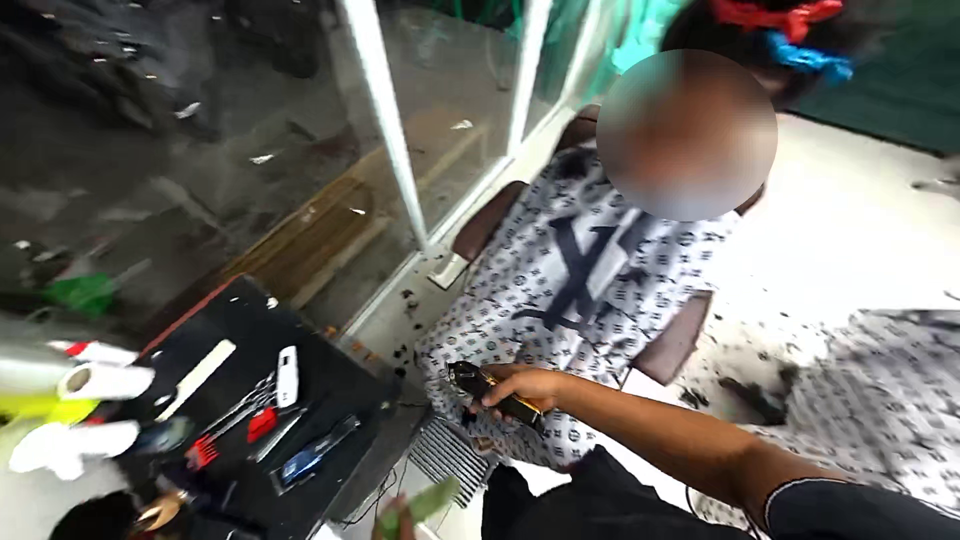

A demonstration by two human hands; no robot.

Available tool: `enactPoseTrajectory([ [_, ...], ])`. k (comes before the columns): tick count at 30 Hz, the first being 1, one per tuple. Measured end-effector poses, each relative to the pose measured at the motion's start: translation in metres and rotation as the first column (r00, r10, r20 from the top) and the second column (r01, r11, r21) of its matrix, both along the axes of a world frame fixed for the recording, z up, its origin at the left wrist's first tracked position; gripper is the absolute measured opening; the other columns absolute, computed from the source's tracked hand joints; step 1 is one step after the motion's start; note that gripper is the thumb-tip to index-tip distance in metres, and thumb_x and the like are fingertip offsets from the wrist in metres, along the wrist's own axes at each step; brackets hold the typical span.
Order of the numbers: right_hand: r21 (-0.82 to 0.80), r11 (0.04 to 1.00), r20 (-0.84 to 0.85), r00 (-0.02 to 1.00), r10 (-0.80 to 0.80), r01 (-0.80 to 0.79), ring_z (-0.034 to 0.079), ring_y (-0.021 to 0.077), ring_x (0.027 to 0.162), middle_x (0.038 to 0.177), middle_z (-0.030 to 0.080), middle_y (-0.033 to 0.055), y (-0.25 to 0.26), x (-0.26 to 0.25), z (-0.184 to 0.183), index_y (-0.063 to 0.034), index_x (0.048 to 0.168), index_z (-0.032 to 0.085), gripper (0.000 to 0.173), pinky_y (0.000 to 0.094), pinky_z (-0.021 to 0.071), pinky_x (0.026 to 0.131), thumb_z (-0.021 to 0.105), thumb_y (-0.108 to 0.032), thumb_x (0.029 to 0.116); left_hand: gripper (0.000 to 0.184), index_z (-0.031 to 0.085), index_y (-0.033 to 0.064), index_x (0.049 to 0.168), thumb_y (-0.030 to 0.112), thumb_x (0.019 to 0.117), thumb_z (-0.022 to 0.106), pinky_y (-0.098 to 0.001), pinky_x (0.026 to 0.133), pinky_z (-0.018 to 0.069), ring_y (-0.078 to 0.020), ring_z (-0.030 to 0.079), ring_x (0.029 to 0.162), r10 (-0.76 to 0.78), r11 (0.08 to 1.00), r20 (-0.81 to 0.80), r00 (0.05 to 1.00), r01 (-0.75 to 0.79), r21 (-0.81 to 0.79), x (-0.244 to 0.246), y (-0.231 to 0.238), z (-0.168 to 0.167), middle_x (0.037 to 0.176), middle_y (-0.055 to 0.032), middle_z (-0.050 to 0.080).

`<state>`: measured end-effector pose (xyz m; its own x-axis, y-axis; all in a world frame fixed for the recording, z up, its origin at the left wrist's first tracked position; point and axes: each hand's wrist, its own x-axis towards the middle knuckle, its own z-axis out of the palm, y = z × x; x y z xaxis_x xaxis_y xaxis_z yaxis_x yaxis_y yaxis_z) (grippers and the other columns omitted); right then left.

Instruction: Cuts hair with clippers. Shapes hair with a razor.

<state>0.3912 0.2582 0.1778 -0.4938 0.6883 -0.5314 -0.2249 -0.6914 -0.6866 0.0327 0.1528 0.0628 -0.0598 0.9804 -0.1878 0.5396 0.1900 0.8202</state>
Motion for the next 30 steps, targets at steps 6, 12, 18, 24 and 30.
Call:
enactPoseTrajectory([
  [6,0.269,0.936,-0.255,0.954,-0.157,0.226,0.068,0.0129,0.081,0.125,0.066,0.0080,-0.090,0.143,0.028,-0.0155,0.145,0.038,0.063,0.0257,0.0558,0.060,0.069,-0.018,0.0911,0.027,0.046,-0.0036,0.119,0.016,0.1048,0.034,-0.0208,0.056,0.0531,-0.0029,0.066,0.070,-0.103,0.972,0.445,0.890,-0.005,0.235,0.150,0.127,0.079,0.100,-0.0024,0.073],
  [12,0.437,0.861,-0.378,0.922,-0.087,0.261,0.065,0.0090,0.072,0.126,0.066,0.0063,-0.124,0.272,0.047,-0.0180,0.145,0.040,0.065,0.0228,0.0536,0.056,0.074,-0.034,0.0924,0.048,0.051,0.0198,0.113,0.043,0.1104,0.009,-0.0266,0.065,0.0594,-0.0060,0.067,0.067,-0.081,0.966,0.782,0.618,-0.144,0.214,0.349,0.155,0.191,0.073,0.0097,0.067],
  [18,0.509,0.798,-0.377,0.917,-0.130,0.322,0.070,0.0168,0.079,0.115,0.070,0.0077,-0.162,0.349,0.050,-0.0180,0.143,0.043,0.061,0.0307,0.0600,0.065,0.074,-0.027,0.0910,0.062,0.062,0.0294,0.101,0.058,0.1064,0.007,-0.0231,0.068,0.0602,-0.0023,0.068,0.071,-0.300,0.946,0.831,0.469,0.037,0.321,0.449,0.161,0.260,0.077,0.0125,0.067],
  [24,0.607,0.771,-0.182,0.978,-0.101,0.193,0.064,0.0088,0.063,0.100,0.071,0.0022,-0.174,0.380,0.046,-0.0140,0.133,0.046,0.052,0.0240,0.0554,0.054,0.067,-0.046,0.0979,0.043,0.058,0.0265,0.098,0.042,0.1118,0.021,-0.0219,0.065,0.0566,-0.0038,0.065,0.069,-0.394,0.907,0.773,0.496,0.073,0.415,0.516,0.158,0.316,0.077,0.0104,0.068],
  [30,0.665,0.720,-0.082,0.977,-0.198,0.201,0.064,0.0058,0.068,0.105,0.071,0.0002,-0.171,0.382,0.067,-0.0105,0.134,0.045,0.055,0.0222,0.0558,0.058,0.067,-0.046,0.0976,0.025,0.044,0.0144,0.110,0.036,0.1128,0.031,-0.0254,0.065,0.0577,-0.0089,0.065,0.067,-0.387,0.889,0.728,0.565,0.019,0.457,0.557,0.166,0.336,0.079,0.0037,0.064],
])
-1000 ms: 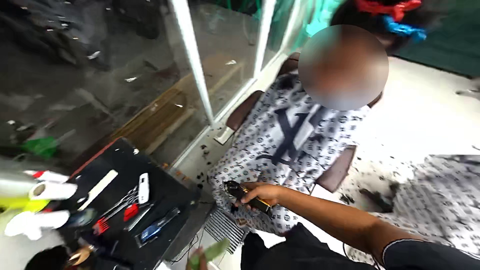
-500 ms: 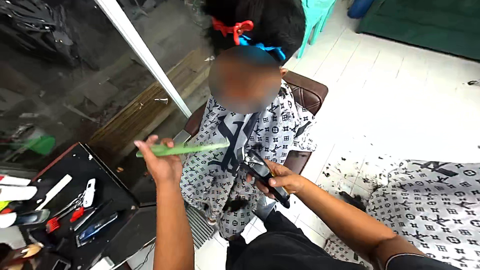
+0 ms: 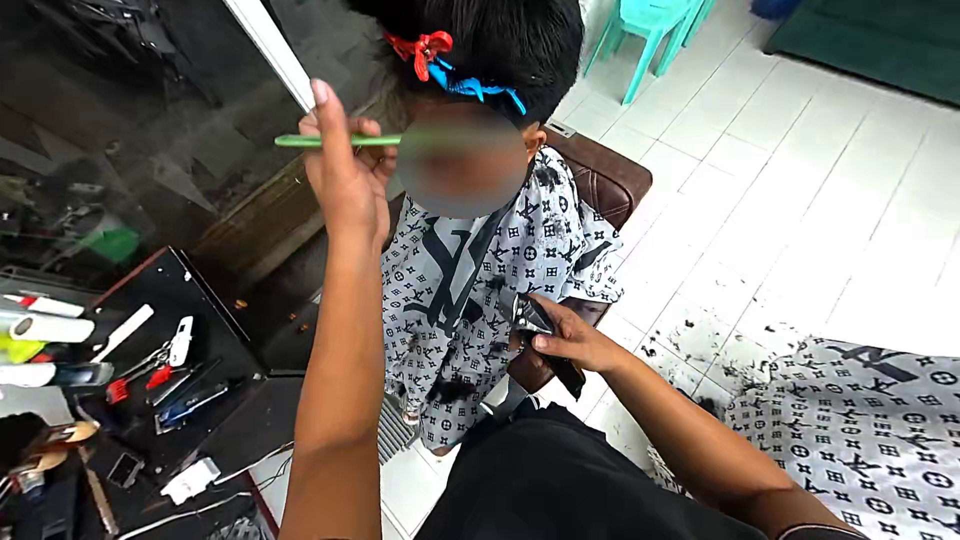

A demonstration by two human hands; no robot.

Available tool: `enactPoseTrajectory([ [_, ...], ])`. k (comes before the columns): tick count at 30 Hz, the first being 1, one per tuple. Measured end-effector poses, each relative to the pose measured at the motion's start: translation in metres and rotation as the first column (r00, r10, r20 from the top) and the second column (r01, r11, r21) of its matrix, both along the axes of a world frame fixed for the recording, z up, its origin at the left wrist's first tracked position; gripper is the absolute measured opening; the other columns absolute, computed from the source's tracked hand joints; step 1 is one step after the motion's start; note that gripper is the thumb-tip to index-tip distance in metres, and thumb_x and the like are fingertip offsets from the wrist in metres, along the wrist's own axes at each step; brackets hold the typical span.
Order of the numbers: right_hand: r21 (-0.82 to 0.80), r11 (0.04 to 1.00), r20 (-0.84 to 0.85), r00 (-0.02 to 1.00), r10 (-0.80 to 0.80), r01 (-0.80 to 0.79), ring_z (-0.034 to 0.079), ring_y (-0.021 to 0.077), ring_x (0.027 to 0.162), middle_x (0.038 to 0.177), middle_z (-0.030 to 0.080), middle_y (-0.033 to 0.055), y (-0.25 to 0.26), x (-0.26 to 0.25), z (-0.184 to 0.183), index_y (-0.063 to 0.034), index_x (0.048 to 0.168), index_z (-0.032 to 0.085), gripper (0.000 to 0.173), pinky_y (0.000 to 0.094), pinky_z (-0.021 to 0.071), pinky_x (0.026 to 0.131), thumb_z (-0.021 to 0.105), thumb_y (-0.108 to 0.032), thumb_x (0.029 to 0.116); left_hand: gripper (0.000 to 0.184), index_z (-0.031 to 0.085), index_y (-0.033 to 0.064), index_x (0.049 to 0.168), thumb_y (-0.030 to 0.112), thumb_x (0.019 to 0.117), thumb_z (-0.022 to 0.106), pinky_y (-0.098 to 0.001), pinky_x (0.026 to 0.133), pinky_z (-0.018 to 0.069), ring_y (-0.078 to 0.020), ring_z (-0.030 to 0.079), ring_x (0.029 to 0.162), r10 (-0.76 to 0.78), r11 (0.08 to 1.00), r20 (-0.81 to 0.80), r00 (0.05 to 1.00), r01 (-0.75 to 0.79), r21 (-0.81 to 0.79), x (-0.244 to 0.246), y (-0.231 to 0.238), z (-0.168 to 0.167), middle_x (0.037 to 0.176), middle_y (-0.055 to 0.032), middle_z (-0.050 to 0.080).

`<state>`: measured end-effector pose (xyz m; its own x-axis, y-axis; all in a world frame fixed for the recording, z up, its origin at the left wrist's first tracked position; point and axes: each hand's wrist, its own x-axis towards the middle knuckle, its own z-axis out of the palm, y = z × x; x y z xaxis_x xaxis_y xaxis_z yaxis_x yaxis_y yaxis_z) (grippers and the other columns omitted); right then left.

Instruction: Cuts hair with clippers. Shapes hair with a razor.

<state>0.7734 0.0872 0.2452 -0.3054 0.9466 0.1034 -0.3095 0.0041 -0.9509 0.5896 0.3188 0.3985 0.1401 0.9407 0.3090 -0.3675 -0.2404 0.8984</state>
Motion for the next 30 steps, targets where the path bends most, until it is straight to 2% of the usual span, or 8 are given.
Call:
enactPoseTrajectory([
  [5,-0.017,0.987,-0.088,0.984,-0.158,0.157,0.067,0.0091,0.075,0.105,0.071,0.0021,-0.007,0.009,0.012,-0.0133,0.131,0.055,0.051,0.0264,0.0593,0.068,0.071,-0.044,0.0942,0.014,0.039,0.0137,0.109,0.027,0.1119,0.039,-0.0270,0.063,0.0596,-0.0110,0.066,0.066,-0.044,0.977,-0.013,0.999,0.046,0.207,-0.002,0.000,-0.018,0.079,0.0020,0.063],
  [8,-0.052,0.978,-0.192,0.959,-0.207,0.201,0.069,0.0146,0.078,0.104,0.070,0.0064,-0.003,0.021,0.016,-0.0115,0.137,0.052,0.057,0.0339,0.0612,0.074,0.073,-0.041,0.0925,0.013,0.040,0.0134,0.105,0.024,0.1124,0.035,-0.0284,0.063,0.0604,-0.0120,0.066,0.066,-0.027,0.967,0.071,0.997,0.008,0.254,0.008,-0.007,-0.014,0.078,0.0013,0.063],
  [11,-0.101,0.979,-0.327,0.924,-0.200,0.176,0.070,0.0196,0.087,0.107,0.068,0.0075,0.006,0.032,0.027,-0.0130,0.140,0.051,0.059,0.0427,0.0624,0.080,0.070,-0.041,0.0922,0.015,0.039,0.0106,0.109,0.024,0.1103,0.045,-0.0322,0.062,0.0611,-0.0148,0.067,0.066,0.057,0.942,0.020,0.998,-0.061,0.331,0.013,-0.002,-0.018,0.078,-0.0004,0.063],
  [16,-0.145,0.965,-0.450,0.854,-0.260,0.218,0.071,0.0179,0.071,0.102,0.070,0.0084,0.028,0.040,0.036,-0.0130,0.125,0.057,0.054,0.0330,0.0626,0.055,0.080,-0.044,0.0869,0.008,0.046,0.0140,0.109,0.018,0.1079,0.040,-0.0221,0.063,0.0526,-0.0023,0.058,0.063,0.018,0.934,-0.094,0.995,0.016,0.356,0.005,-0.020,-0.052,0.070,0.0118,0.057],
  [18,-0.166,0.936,-0.333,0.876,-0.350,0.311,0.069,0.0173,0.068,0.108,0.070,0.0086,0.043,0.039,0.043,-0.0149,0.131,0.047,0.052,0.0316,0.0611,0.055,0.073,-0.038,0.0921,0.021,0.053,0.0082,0.119,0.022,0.1069,0.041,-0.0210,0.061,0.0515,0.0004,0.056,0.060,-0.053,0.947,-0.209,0.977,0.116,0.300,0.011,-0.042,-0.070,0.068,0.0135,0.057],
  [21,-0.047,0.898,-0.056,0.897,-0.439,0.437,0.071,0.0198,0.075,0.115,0.068,0.0105,0.069,0.036,0.054,-0.0093,0.144,0.035,0.054,0.0346,0.0620,0.060,0.055,-0.023,0.0960,0.050,0.046,-0.0005,0.143,0.034,0.1067,0.046,-0.0222,0.058,0.0498,-0.0013,0.052,0.058,-0.215,0.930,-0.378,0.901,0.306,0.201,0.024,-0.072,-0.092,0.069,0.0095,0.055],
  [26,0.332,0.757,0.361,0.666,-0.653,0.563,0.066,0.0162,0.111,0.129,0.061,0.0163,0.101,0.028,0.057,0.0016,0.151,0.036,0.074,0.0333,0.0570,0.095,0.073,-0.024,0.0925,0.068,0.026,-0.0007,0.158,0.039,0.1067,0.045,-0.0209,0.058,0.0486,-0.0030,0.051,0.057,-0.338,0.897,-0.443,0.830,0.427,0.115,0.038,-0.088,-0.100,0.068,0.0066,0.053],
  [30,0.525,0.637,0.441,0.460,-0.771,0.565,0.066,0.0204,0.112,0.125,0.065,0.0194,0.114,0.021,0.054,0.0067,0.144,0.046,0.076,0.0360,0.0538,0.099,0.081,-0.027,0.0849,0.066,0.023,-0.0016,0.158,0.036,0.1076,0.043,-0.0194,0.057,0.0475,-0.0025,0.050,0.056,-0.348,0.900,-0.416,0.840,0.423,0.103,0.044,-0.082,-0.101,0.069,0.0069,0.052],
])
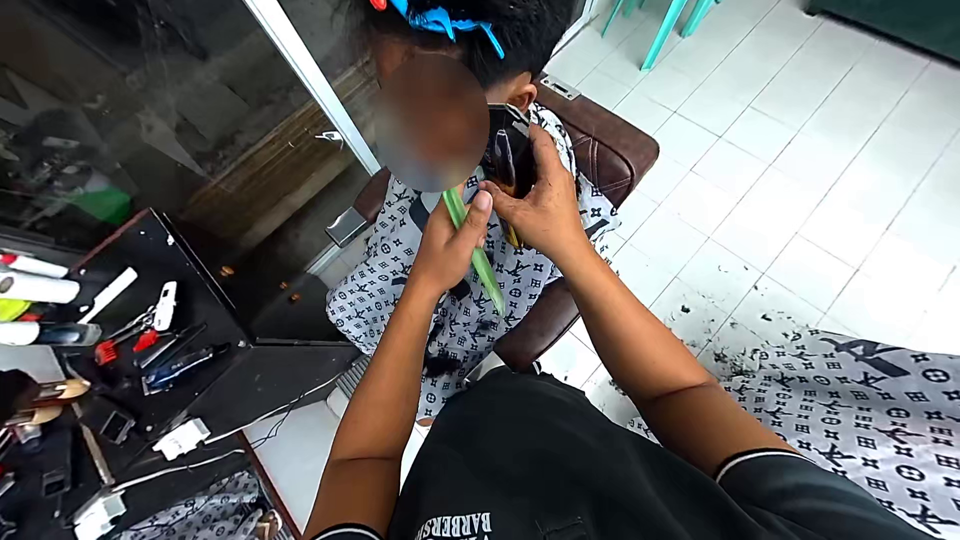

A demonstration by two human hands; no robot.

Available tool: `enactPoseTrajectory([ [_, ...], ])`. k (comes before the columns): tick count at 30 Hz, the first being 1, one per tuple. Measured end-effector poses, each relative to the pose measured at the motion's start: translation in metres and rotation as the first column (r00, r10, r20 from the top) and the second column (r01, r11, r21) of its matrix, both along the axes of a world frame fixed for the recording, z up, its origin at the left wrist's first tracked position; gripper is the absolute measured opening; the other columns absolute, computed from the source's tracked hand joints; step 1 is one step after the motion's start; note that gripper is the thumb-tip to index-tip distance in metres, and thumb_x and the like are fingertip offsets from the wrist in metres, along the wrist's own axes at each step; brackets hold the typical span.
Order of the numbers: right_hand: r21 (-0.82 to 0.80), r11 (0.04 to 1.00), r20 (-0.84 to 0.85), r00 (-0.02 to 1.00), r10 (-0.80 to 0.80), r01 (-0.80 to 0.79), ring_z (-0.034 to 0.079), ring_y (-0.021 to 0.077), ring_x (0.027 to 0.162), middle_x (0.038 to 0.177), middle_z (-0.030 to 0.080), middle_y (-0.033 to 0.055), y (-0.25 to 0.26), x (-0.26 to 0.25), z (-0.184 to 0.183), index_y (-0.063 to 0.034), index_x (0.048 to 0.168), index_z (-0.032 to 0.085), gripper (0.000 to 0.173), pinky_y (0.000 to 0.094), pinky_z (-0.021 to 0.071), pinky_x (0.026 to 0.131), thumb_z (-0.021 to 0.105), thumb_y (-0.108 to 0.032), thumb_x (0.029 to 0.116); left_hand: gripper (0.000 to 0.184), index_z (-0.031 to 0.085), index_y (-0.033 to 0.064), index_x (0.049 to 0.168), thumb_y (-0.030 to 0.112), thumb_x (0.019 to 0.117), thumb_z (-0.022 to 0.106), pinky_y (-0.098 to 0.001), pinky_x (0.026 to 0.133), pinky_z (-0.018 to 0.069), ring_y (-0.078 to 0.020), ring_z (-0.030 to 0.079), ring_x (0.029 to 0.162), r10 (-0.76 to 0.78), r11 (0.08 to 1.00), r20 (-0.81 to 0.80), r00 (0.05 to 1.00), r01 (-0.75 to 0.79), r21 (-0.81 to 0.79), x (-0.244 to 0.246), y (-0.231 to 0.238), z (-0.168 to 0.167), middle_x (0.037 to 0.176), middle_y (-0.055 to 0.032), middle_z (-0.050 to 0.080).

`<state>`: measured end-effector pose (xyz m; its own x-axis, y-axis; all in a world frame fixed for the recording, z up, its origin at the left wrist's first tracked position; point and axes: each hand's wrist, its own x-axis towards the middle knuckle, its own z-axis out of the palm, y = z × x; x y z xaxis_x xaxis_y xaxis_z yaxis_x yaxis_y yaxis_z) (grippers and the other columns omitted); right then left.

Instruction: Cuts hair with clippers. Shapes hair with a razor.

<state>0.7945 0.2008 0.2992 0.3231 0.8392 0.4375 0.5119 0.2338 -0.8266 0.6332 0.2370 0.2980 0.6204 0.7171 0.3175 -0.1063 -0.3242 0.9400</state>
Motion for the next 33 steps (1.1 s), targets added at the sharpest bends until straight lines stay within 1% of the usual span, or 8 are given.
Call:
enactPoseTrajectory([
  [3,-0.009,0.999,0.093,0.995,-0.045,0.046,0.067,0.0238,0.111,0.123,0.066,0.0194,0.007,-0.002,0.000,0.0053,0.141,0.050,0.075,0.0397,0.0538,0.098,0.083,-0.028,0.0830,0.063,0.024,-0.0014,0.158,0.031,0.1073,0.043,-0.0192,0.056,0.0476,-0.0029,0.049,0.055,0.017,0.999,0.020,1.000,-0.016,-0.036,0.002,0.004,-0.001,0.070,0.0057,0.053],
  [10,-0.013,0.997,0.161,0.984,-0.079,0.082,0.066,0.0265,0.115,0.129,0.064,0.0195,0.017,-0.006,0.000,0.0044,0.144,0.049,0.076,0.0425,0.0536,0.099,0.082,-0.027,0.0833,0.061,0.023,-0.0002,0.159,0.027,0.1082,0.042,-0.0193,0.057,0.0481,-0.0038,0.050,0.056,0.055,0.996,0.016,0.998,-0.054,-0.069,0.003,0.007,-0.003,0.072,0.0047,0.052],
  [15,0.006,0.994,0.198,0.974,-0.108,0.110,0.066,0.0270,0.115,0.130,0.064,0.0199,0.020,-0.009,0.000,0.0047,0.144,0.049,0.075,0.0429,0.0541,0.098,0.081,-0.025,0.0831,0.061,0.024,-0.0020,0.159,0.027,0.1080,0.042,-0.0191,0.057,0.0474,-0.0034,0.049,0.056,0.054,0.997,0.013,0.998,-0.054,-0.057,0.003,0.009,-0.003,0.072,0.0049,0.053],
  [17,0.011,0.993,0.223,0.968,-0.117,0.118,0.066,0.0280,0.115,0.132,0.064,0.0203,0.021,-0.010,0.001,0.0050,0.145,0.048,0.076,0.0438,0.0542,0.098,0.080,-0.026,0.0838,0.061,0.023,-0.0016,0.159,0.027,0.1081,0.042,-0.0181,0.057,0.0478,-0.0026,0.049,0.057,0.051,0.997,0.010,0.999,-0.050,-0.065,0.002,0.011,-0.003,0.076,0.0047,0.054],
  [20,0.018,0.992,0.264,0.956,-0.126,0.126,0.066,0.0299,0.116,0.132,0.064,0.0209,0.021,-0.012,0.002,0.0048,0.145,0.049,0.075,0.0457,0.0546,0.097,0.081,-0.026,0.0843,0.061,0.023,-0.0017,0.159,0.026,0.1082,0.042,-0.0178,0.057,0.0479,-0.0029,0.050,0.056,0.060,0.995,0.017,0.998,-0.058,-0.075,0.000,0.011,-0.003,0.072,0.0050,0.051],
  [23,0.032,0.991,0.301,0.945,-0.132,0.128,0.066,0.0299,0.117,0.132,0.064,0.0199,0.023,-0.015,0.003,0.0043,0.144,0.051,0.073,0.0460,0.0549,0.096,0.081,-0.027,0.0842,0.061,0.023,-0.0017,0.158,0.026,0.1081,0.042,-0.0176,0.057,0.0476,-0.0027,0.049,0.057,0.058,0.995,0.035,0.998,-0.056,-0.079,-0.002,0.013,-0.005,0.075,0.0048,0.053],
  [30,0.098,0.985,0.444,0.880,-0.170,0.141,0.069,0.0327,0.108,0.125,0.067,0.0194,0.022,-0.020,0.002,0.0031,0.143,0.054,0.070,0.0475,0.0580,0.086,0.080,-0.030,0.0866,0.061,0.023,-0.0041,0.157,0.027,0.1081,0.043,-0.0191,0.060,0.0481,-0.0037,0.050,0.058,0.040,0.996,0.063,0.997,-0.035,-0.077,-0.011,0.015,-0.012,0.070,0.0063,0.050],
  [33,0.103,0.990,0.441,0.887,-0.134,0.098,0.067,0.0306,0.109,0.129,0.063,0.0191,0.006,-0.014,0.006,-0.0028,0.143,0.057,0.066,0.0449,0.0589,0.084,0.079,-0.029,0.0867,0.061,0.031,-0.0021,0.156,0.033,0.1077,0.043,-0.0222,0.059,0.0505,-0.0039,0.052,0.057,0.027,1.000,0.061,0.998,-0.026,-0.003,-0.028,0.026,-0.017,0.068,0.0067,0.053],
])
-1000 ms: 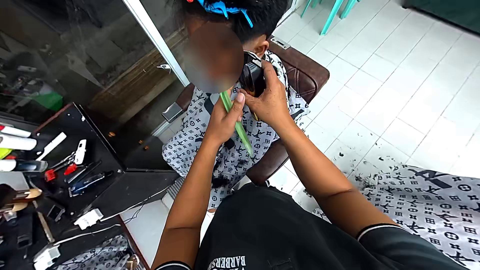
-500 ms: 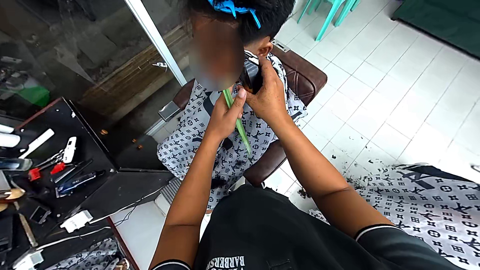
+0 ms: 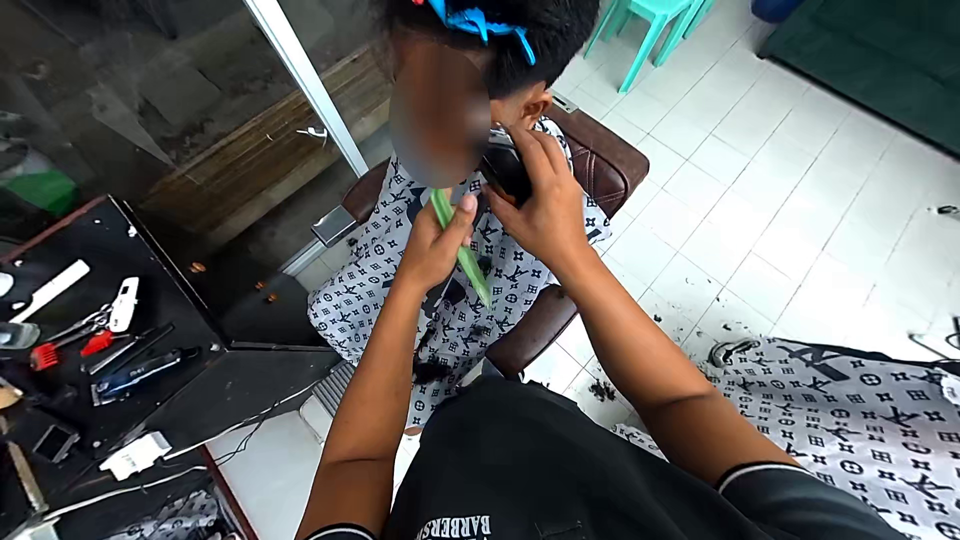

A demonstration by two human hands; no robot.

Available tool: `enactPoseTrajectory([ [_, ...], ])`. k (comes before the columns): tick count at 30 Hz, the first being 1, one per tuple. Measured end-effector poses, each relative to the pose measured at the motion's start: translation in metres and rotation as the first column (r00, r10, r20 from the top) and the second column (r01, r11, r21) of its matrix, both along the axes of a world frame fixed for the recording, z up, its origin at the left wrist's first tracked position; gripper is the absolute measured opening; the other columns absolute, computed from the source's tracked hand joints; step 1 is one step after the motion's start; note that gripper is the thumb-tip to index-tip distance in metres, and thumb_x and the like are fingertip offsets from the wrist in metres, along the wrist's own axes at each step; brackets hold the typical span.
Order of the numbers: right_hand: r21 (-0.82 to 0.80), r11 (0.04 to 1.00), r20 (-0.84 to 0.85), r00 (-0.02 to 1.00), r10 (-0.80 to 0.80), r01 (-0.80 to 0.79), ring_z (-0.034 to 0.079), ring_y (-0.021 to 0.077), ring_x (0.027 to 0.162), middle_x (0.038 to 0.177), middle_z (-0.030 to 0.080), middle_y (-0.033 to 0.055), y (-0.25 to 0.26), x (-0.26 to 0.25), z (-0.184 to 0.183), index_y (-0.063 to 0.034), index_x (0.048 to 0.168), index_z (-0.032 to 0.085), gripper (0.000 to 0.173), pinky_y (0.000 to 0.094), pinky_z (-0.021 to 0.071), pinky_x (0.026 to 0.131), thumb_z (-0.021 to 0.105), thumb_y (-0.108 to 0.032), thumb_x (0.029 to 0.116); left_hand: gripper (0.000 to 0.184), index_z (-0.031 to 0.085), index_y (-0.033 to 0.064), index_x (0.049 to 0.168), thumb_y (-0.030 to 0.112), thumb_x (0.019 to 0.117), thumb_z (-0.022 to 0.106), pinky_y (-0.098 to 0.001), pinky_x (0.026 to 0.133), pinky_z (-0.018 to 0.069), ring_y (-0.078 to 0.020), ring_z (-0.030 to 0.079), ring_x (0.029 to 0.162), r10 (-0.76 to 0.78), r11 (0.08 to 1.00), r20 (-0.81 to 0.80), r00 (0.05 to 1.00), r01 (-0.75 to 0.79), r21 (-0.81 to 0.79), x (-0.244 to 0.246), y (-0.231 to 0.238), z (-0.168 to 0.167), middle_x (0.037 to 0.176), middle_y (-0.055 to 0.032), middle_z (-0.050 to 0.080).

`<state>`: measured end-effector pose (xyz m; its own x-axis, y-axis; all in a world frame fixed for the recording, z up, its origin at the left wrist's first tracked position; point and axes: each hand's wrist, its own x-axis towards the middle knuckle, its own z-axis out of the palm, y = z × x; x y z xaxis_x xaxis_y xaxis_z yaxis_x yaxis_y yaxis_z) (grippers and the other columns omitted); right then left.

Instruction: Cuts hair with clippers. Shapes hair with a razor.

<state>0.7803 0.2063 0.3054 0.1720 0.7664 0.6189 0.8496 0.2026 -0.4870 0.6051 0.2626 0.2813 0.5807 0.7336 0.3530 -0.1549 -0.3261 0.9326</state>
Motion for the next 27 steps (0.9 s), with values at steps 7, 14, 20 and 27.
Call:
enactPoseTrajectory([
  [7,0.106,0.861,-0.929,0.259,0.264,-0.498,0.068,0.0196,0.106,0.125,0.064,0.0068,-0.059,0.021,-0.004,-0.0171,0.148,0.044,0.048,0.0400,0.0612,0.087,0.058,-0.030,0.1042,0.047,0.054,0.0142,0.117,0.038,0.1120,0.014,-0.0261,0.063,0.0580,-0.0058,0.059,0.058,0.248,0.950,0.433,0.866,-0.129,-0.285,-0.048,0.064,0.082,0.065,0.0083,0.057],
  [14,-0.004,0.865,-0.959,0.246,0.138,-0.502,0.064,0.0141,0.059,0.093,0.067,0.0083,-0.064,-0.005,-0.009,-0.0137,0.132,0.045,0.061,0.0265,0.0577,0.053,0.080,-0.028,0.0841,0.034,0.048,0.0133,0.110,0.039,0.1132,0.025,-0.0255,0.062,0.0546,-0.0105,0.058,0.063,0.277,0.889,0.407,0.870,-0.072,-0.452,-0.023,0.126,0.115,0.077,0.0000,0.058],
  [20,0.071,0.827,-0.906,0.311,0.288,-0.558,0.070,0.0164,0.084,0.115,0.066,0.0066,-0.055,-0.007,0.005,-0.0183,0.141,0.043,0.062,0.0307,0.0619,0.066,0.068,-0.052,0.0947,0.033,0.053,0.0165,0.110,0.040,0.1124,0.030,-0.0224,0.060,0.0552,-0.0052,0.056,0.057,0.222,0.913,0.336,0.916,-0.074,-0.402,-0.038,0.128,0.078,0.066,0.0080,0.052],
  [27,0.104,0.848,-0.973,0.124,0.195,-0.520,0.071,0.0162,0.078,0.119,0.071,0.0100,-0.029,-0.048,0.017,-0.0135,0.136,0.047,0.048,0.0287,0.0597,0.057,0.054,-0.046,0.1013,0.035,0.059,0.0036,0.130,0.020,0.0995,0.056,-0.0175,0.056,0.0447,0.0014,0.049,0.058,-0.141,0.989,0.087,0.986,0.145,-0.040,-0.049,0.061,0.037,0.070,0.0119,0.055],
])
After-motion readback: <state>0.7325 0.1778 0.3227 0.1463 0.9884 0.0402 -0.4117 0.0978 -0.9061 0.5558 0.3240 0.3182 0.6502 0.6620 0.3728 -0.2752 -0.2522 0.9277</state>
